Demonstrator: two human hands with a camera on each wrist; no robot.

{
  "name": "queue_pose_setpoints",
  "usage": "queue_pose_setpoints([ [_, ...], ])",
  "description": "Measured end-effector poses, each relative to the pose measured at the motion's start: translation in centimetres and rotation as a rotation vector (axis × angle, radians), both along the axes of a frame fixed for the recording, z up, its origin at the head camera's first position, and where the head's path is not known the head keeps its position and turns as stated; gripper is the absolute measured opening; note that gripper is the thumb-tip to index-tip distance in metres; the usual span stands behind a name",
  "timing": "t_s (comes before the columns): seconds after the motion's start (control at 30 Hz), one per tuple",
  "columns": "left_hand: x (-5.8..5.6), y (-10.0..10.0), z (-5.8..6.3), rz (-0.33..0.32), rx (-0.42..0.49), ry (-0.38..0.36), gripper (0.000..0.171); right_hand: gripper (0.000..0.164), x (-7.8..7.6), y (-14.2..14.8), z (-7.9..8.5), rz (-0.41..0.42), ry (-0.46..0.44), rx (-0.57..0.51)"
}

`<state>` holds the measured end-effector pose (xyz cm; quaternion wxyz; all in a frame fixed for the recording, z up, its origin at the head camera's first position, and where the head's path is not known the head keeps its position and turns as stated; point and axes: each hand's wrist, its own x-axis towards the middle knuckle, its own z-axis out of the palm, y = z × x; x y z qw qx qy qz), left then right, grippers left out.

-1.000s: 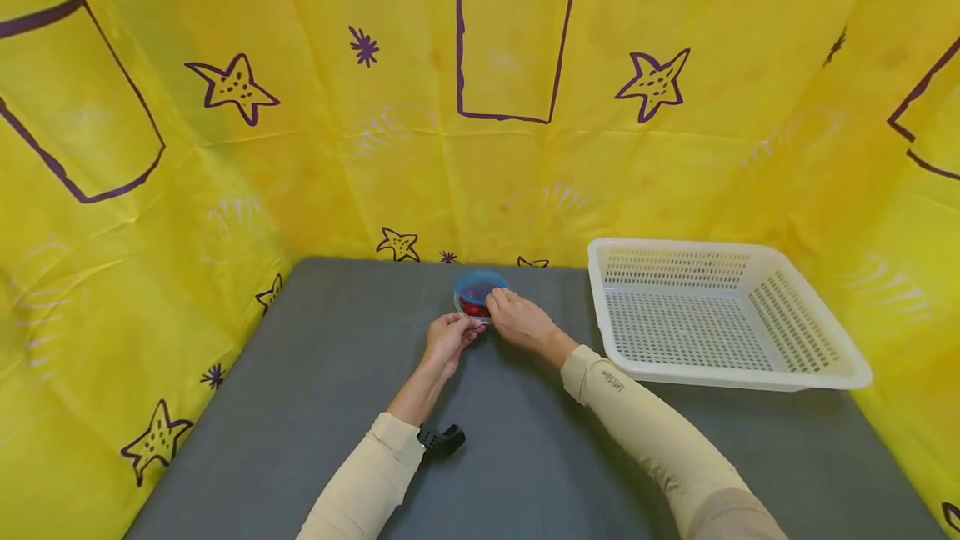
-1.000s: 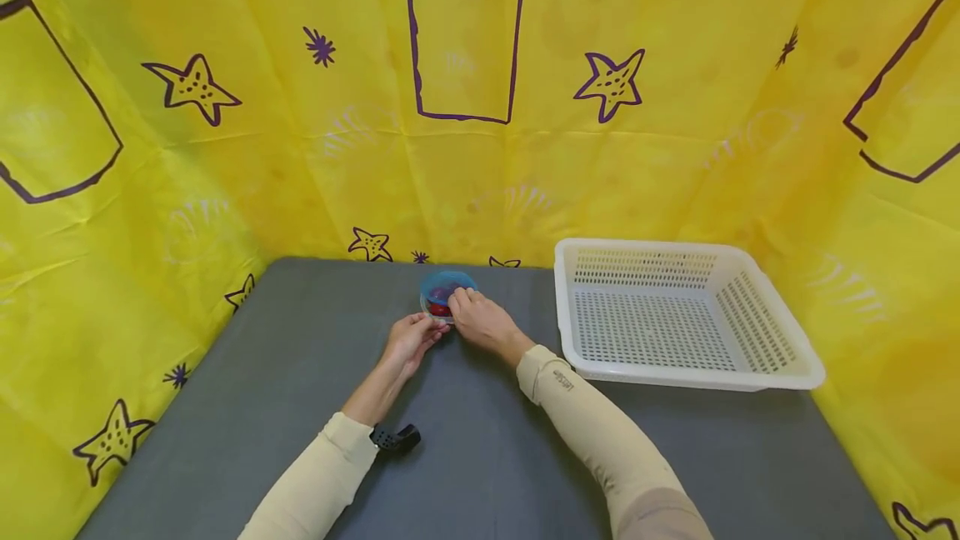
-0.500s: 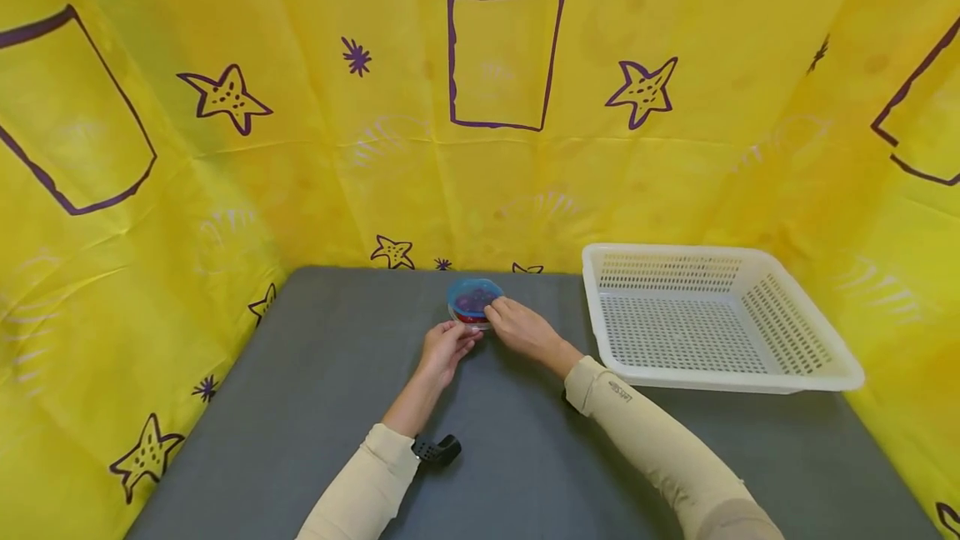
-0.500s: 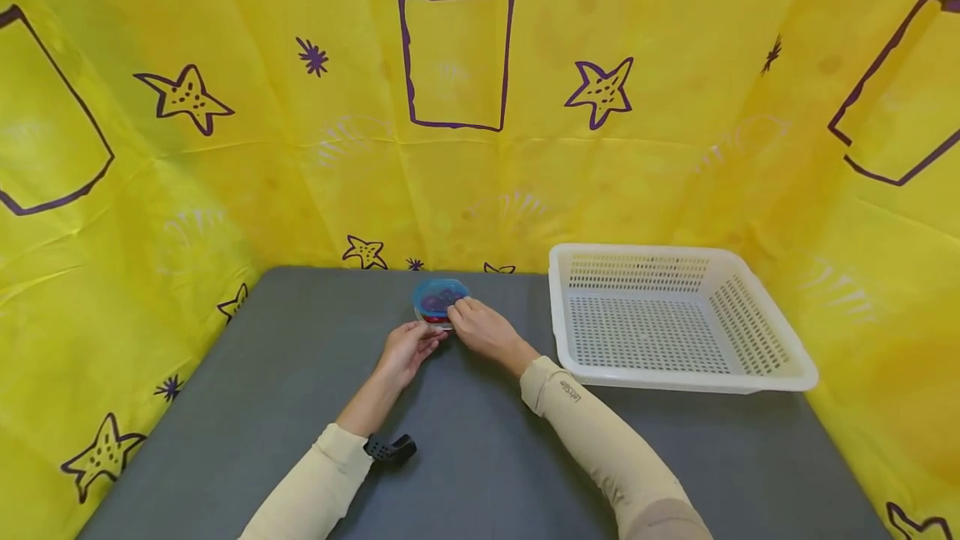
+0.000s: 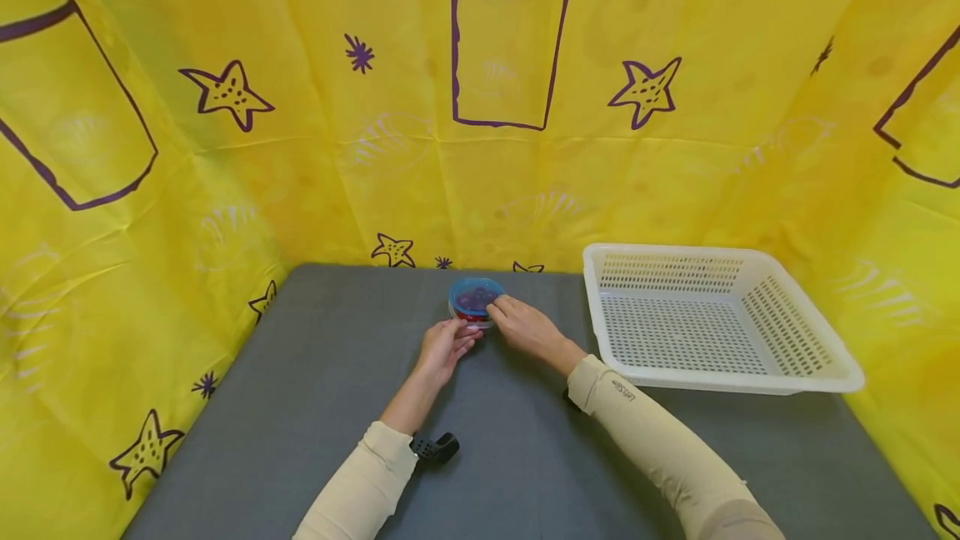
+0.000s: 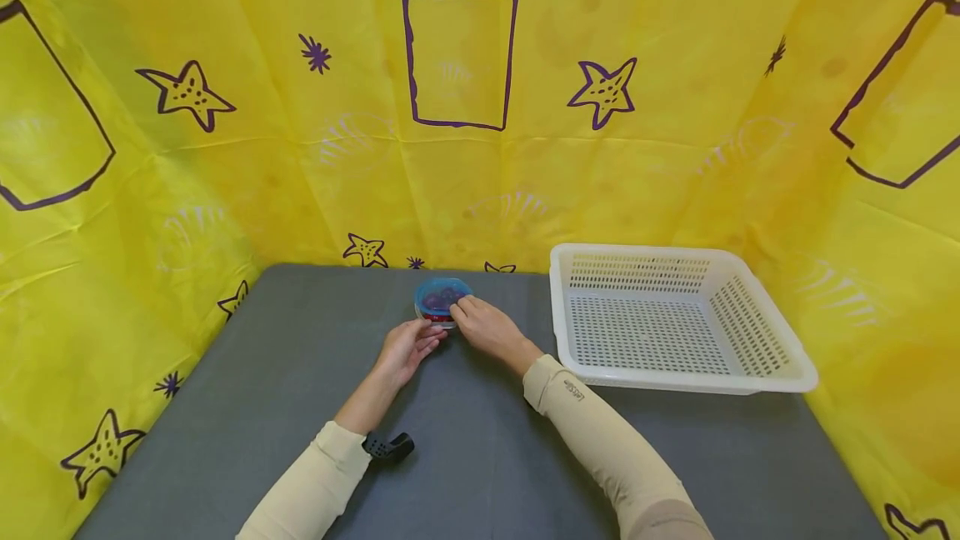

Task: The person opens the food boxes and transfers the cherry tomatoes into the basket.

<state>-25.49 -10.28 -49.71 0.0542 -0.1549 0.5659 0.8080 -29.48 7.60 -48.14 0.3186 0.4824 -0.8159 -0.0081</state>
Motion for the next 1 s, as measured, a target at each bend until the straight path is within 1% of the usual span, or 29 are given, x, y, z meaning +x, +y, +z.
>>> queue_pose_setpoints([
  [0.07,0.1,-0.2,0.1,-0.017,-0.002,0.001,0.025,0.019,0.1,0.0,0.1,0.005,-0.004,-0.014],
  [0.1,0.3,-0.2,0.4,-0.025,-0.001,0.004,0.026,0.020,0.2,0.0,0.1,0.004,-0.007,-0.018],
  [0.17,0.4,-0.3,0.4,-0.031,0.000,0.007,0.025,0.021,0.2,0.1,0.2,0.001,-0.010,-0.023],
  [0.27,0.4,-0.4,0.3,-0.018,-0.007,0.006,0.026,0.021,0.2,0.1,0.2,0.000,-0.014,-0.039],
  [0.3,0.4,-0.3,0.2,-0.010,-0.006,0.007,0.025,0.021,0.2,0.1,0.2,0.000,-0.015,-0.048],
  [0.33,0.1,-0.3,-0.1,-0.002,-0.007,0.003,0.025,0.021,0.2,0.1,0.2,0.002,-0.017,-0.059],
  [0.43,0.1,-0.2,-0.3,0.011,-0.013,-0.001,0.026,0.021,0.2,0.2,0.4,0.000,-0.041,-0.094],
  [0.53,0.1,-0.2,-0.3,0.012,-0.012,0.000,0.025,0.020,0.5,0.2,0.7,-0.003,-0.104,-0.157],
  [0.67,0.1,-0.3,-0.2,0.005,-0.008,0.007,0.026,0.018,0.9,0.4,1.0,0.004,-0.196,-0.266],
  [0.8,0.2,-0.3,-0.1,0.001,-0.011,0.010,0.026,0.016,0.9,0.6,1.1,0.009,-0.214,-0.336],
  [1.0,0.3,-0.3,0.2,0.013,-0.002,-0.004,0.017,0.019,1.2,1.1,1.3,0.053,-0.219,-0.460],
])
